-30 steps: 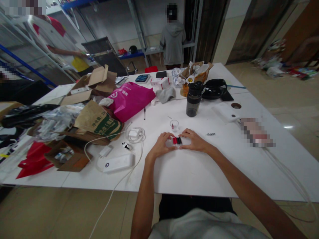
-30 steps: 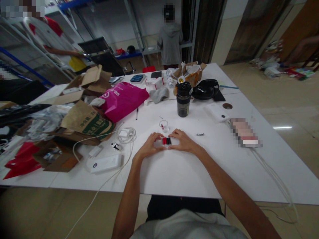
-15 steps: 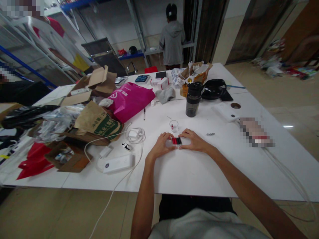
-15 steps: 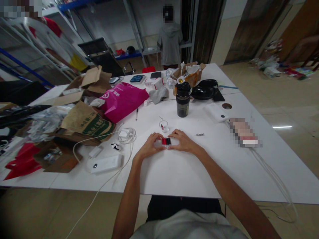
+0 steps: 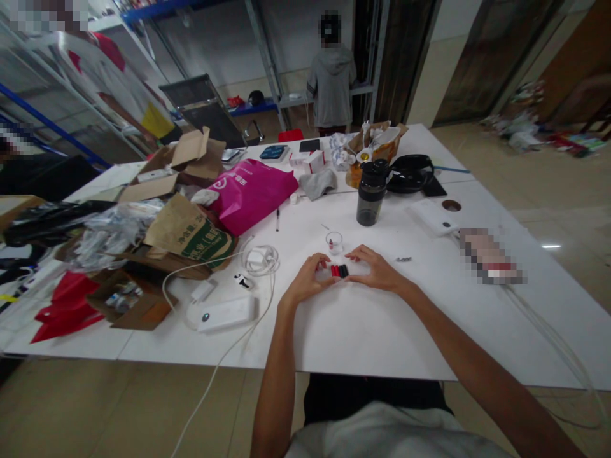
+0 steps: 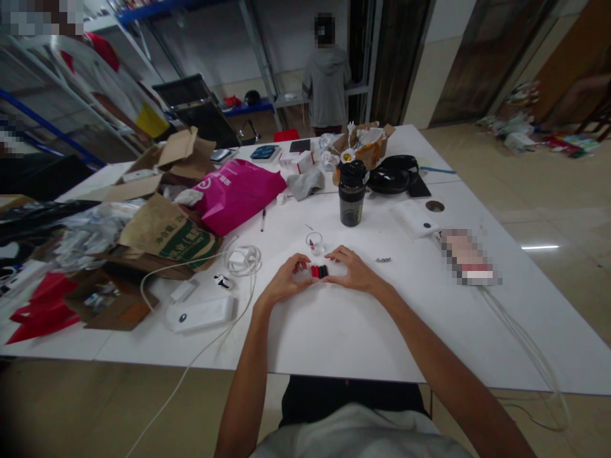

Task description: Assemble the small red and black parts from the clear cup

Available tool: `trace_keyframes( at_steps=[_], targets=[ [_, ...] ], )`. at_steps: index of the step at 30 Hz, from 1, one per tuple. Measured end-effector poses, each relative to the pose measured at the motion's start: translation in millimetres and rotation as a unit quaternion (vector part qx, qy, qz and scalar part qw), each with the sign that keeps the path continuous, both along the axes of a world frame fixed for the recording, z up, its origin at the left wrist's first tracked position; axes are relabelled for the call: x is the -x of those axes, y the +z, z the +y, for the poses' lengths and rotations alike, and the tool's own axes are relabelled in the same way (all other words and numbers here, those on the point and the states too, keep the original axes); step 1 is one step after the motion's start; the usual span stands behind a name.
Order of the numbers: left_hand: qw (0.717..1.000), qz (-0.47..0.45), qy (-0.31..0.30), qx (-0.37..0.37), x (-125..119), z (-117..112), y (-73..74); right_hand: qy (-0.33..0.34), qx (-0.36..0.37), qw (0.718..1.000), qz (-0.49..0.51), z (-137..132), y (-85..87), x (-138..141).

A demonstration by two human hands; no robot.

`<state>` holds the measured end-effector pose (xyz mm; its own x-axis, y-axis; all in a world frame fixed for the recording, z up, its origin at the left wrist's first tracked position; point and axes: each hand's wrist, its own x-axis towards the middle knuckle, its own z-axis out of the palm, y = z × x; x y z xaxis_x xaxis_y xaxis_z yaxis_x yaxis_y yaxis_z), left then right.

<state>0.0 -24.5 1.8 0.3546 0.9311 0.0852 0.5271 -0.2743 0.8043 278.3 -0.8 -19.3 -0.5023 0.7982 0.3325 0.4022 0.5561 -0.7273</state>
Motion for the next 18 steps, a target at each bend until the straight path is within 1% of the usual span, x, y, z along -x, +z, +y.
trace_keyframes(
  at_steps=[3,5,8,10,13,15,18],
  targets=[
    [0.999,-0.024,0.029,-0.016,-0.3,0.9,5.3,-0.022,-0.042,0.998,0.038,-2.2,12.2,1.5],
    [0.997,-0.044,0.062,-0.033,0.6,2.5,7.2,-0.037,-0.081,0.993,0.073,0.5,23.2,4.9],
    [0.986,-0.088,0.125,-0.067,3.1,6.4,6.5,-0.054,-0.128,0.986,0.093,16.1,41.6,13.5],
    [0.974,-0.129,0.163,-0.092,5.2,9.3,4.1,-0.055,-0.142,0.986,0.067,33.5,51.6,20.8],
    [0.953,-0.185,0.21,-0.12,8.3,13.2,0.0,-0.045,-0.151,0.987,-0.02,61.2,59.1,32.2],
    [0.939,-0.211,0.241,-0.126,10.4,15.0,-1.9,-0.037,-0.153,0.985,-0.078,74.9,59.4,39.0],
    [0.926,-0.228,0.273,-0.127,12.7,16.4,-3.3,-0.025,-0.147,0.98,-0.129,85.3,55.5,47.3]
  ],
)
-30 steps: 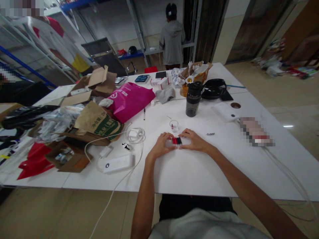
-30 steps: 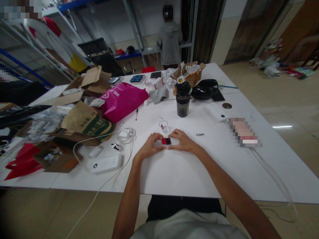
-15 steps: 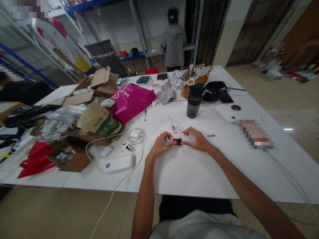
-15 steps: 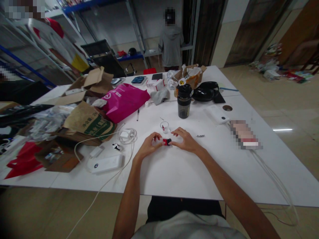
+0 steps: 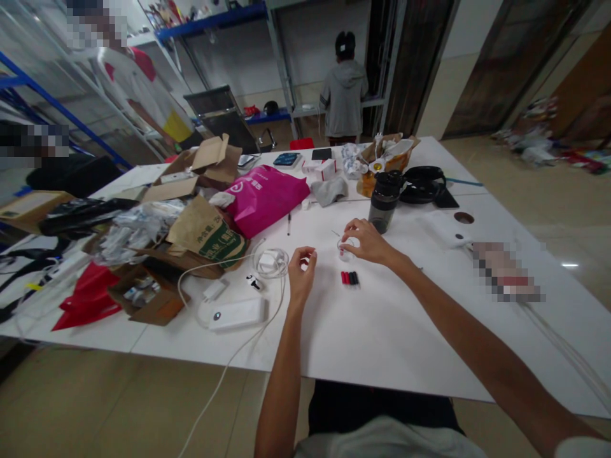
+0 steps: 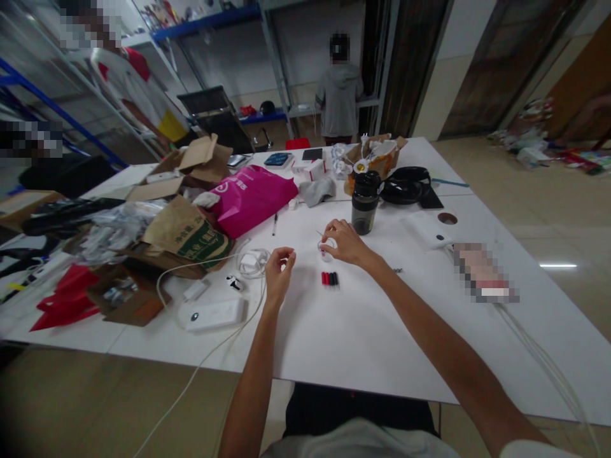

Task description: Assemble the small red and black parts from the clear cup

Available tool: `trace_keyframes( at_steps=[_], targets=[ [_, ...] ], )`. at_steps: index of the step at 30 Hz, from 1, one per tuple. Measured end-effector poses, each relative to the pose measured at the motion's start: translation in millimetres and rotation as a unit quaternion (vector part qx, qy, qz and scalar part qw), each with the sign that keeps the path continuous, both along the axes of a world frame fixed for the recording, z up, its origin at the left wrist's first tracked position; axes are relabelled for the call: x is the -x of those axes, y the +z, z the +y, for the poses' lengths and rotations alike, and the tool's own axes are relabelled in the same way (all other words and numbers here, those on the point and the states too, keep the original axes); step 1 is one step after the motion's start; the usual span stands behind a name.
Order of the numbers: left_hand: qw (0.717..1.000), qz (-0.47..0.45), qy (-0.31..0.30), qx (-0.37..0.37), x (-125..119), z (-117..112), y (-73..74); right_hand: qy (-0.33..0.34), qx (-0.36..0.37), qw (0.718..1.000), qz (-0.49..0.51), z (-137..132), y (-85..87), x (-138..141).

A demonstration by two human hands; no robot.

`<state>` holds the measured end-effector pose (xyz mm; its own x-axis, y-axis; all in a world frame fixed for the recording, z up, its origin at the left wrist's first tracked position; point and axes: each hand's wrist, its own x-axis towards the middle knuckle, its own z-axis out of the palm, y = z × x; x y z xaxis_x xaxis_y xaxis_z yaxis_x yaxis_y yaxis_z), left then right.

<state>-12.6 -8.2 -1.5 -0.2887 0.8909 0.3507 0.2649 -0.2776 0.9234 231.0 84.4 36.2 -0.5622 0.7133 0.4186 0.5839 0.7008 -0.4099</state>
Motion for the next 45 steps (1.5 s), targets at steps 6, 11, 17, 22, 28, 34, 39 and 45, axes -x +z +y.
trace_keyframes(
  at_steps=[6,11,17,22,28,34,39,45],
  targets=[
    [1.0,-0.001,0.007,-0.025,-2.3,-0.8,-0.7,0.011,0.001,1.0,0.005,1.4,-1.9,3.4],
    [0.999,-0.011,0.003,-0.042,-6.8,-2.2,0.8,-0.007,-0.003,0.987,0.158,-14.6,23.0,-20.5],
    [0.996,-0.077,-0.015,-0.044,-12.0,-1.2,1.7,-0.082,0.204,0.842,0.492,-59.0,23.1,-60.3],
    [0.994,-0.091,-0.035,-0.052,-18.4,-1.8,2.0,-0.056,0.366,0.645,0.669,-91.9,-2.2,-71.3],
    [0.992,-0.034,-0.107,-0.056,-55.3,-20.8,3.6,-0.054,0.396,0.667,0.629,-103.5,-29.5,-66.0],
    [0.978,0.062,-0.189,-0.062,-89.3,-39.7,6.2,-0.021,0.377,0.776,0.506,-111.8,-47.1,-60.1],
    [0.976,0.108,-0.166,-0.095,-84.1,-40.3,7.0,-0.023,0.373,0.811,0.45,-115.6,-46.0,-58.3],
    [0.974,0.133,-0.166,-0.079,-79.3,-41.7,-1.1,-0.036,0.37,0.817,0.441,-114.3,-51.6,-55.5]
  ],
)
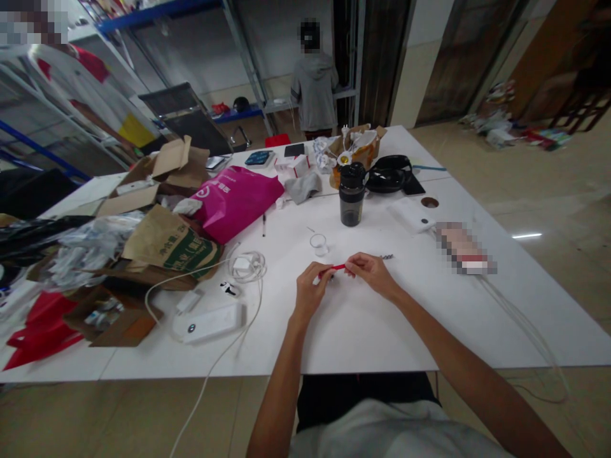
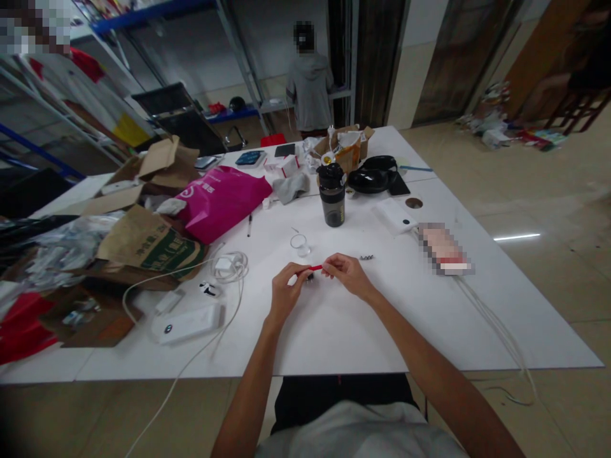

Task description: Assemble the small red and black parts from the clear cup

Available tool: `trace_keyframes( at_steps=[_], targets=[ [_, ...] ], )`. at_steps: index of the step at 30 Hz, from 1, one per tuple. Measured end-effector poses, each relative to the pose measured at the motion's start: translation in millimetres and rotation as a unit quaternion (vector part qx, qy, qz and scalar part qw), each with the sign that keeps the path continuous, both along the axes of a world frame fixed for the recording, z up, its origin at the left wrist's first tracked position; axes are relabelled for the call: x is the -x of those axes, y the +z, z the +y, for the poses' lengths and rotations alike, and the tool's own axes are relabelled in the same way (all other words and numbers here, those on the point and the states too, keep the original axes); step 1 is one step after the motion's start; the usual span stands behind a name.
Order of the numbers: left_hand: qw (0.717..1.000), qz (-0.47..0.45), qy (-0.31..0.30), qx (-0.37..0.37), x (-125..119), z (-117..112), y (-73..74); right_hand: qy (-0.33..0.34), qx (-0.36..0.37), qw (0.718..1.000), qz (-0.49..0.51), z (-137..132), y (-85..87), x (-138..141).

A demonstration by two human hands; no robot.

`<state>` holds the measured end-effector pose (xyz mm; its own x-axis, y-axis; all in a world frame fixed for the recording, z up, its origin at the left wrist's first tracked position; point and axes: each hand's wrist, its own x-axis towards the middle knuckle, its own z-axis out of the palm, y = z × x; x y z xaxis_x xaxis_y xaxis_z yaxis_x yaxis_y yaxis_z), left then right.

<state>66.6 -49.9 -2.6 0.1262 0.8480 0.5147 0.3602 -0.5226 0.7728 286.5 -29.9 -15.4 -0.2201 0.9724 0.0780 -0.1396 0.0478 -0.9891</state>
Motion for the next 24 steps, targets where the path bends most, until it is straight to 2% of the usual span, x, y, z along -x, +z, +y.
trace_keyframes(
  at_steps=[8,12,17,21,24],
  targets=[
    [0.998,0.046,0.027,0.014,2.9,-0.7,-5.4,-0.026,-0.015,0.999,-0.016,-2.3,-7.1,2.7],
    [0.999,0.032,0.032,-0.008,2.5,-0.2,-2.0,-0.041,-0.032,0.998,-0.027,-0.2,-6.8,0.7],
    [0.999,0.028,-0.006,-0.028,-0.5,0.1,-1.7,-0.039,-0.032,0.998,-0.028,1.4,-5.6,-2.0],
    [0.999,0.019,0.015,-0.039,-1.4,0.7,-4.4,-0.055,-0.021,0.998,-0.032,0.5,-3.9,-0.8],
    [0.998,0.015,0.026,-0.046,-0.7,1.2,-5.6,-0.037,-0.024,0.998,-0.053,-0.4,-2.0,0.0]
  ],
)
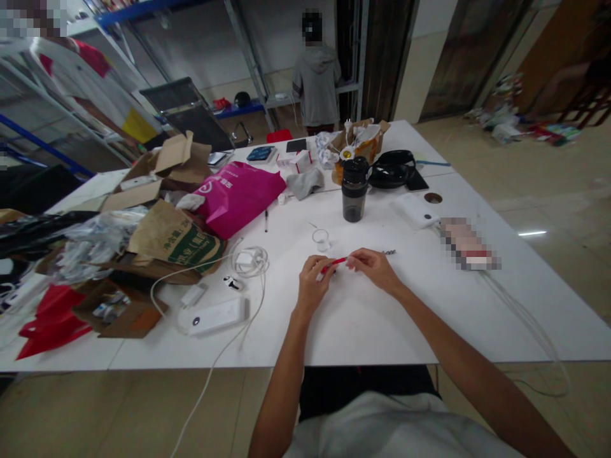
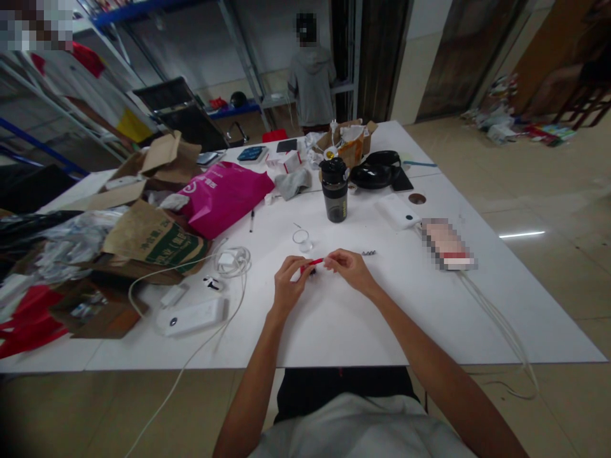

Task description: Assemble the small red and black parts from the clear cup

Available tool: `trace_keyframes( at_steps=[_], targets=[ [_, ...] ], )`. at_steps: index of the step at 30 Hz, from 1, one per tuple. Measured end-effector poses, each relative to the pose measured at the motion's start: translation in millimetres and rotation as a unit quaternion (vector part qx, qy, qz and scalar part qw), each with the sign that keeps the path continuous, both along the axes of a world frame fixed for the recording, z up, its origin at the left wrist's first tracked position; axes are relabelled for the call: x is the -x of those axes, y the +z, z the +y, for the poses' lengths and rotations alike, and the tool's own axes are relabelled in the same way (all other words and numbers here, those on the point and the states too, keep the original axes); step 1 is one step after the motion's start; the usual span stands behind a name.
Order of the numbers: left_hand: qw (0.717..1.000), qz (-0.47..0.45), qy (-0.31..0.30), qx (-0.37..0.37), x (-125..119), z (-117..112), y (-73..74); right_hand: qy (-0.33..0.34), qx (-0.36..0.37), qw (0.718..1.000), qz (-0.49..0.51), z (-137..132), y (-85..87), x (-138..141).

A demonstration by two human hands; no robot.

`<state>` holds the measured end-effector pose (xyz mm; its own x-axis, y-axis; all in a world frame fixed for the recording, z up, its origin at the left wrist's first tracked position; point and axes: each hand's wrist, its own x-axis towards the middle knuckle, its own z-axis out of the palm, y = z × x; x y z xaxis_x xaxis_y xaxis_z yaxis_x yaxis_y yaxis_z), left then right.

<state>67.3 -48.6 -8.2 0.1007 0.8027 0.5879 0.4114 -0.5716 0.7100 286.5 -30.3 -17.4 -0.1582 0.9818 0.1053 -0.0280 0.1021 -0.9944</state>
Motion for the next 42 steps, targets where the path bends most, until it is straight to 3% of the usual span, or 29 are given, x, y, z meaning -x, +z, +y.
trace_keyframes(
  at_steps=[21,26,29,33,39,42],
  targets=[
    [1.0,-0.006,0.015,0.025,-0.2,-2.3,3.8,-0.008,-0.004,1.0,0.013,0.2,-0.3,1.7],
    [0.985,-0.114,0.06,0.117,3.2,0.5,6.0,-0.031,0.022,0.995,0.089,1.1,4.0,-1.8],
    [0.962,-0.206,0.061,0.169,6.3,3.8,5.8,-0.043,0.057,0.986,0.154,1.7,7.8,-4.3],
    [0.946,-0.256,0.053,0.192,7.7,5.9,6.0,-0.047,0.069,0.979,0.187,2.4,9.8,-5.8],
    [0.927,-0.302,0.029,0.222,5.6,5.1,7.6,-0.063,0.01,0.99,0.123,3.1,12.2,-19.1],
    [0.944,-0.26,0.024,0.202,5.3,2.7,5.4,-0.114,-0.039,0.992,0.039,3.6,17.8,-46.2]
  ],
)
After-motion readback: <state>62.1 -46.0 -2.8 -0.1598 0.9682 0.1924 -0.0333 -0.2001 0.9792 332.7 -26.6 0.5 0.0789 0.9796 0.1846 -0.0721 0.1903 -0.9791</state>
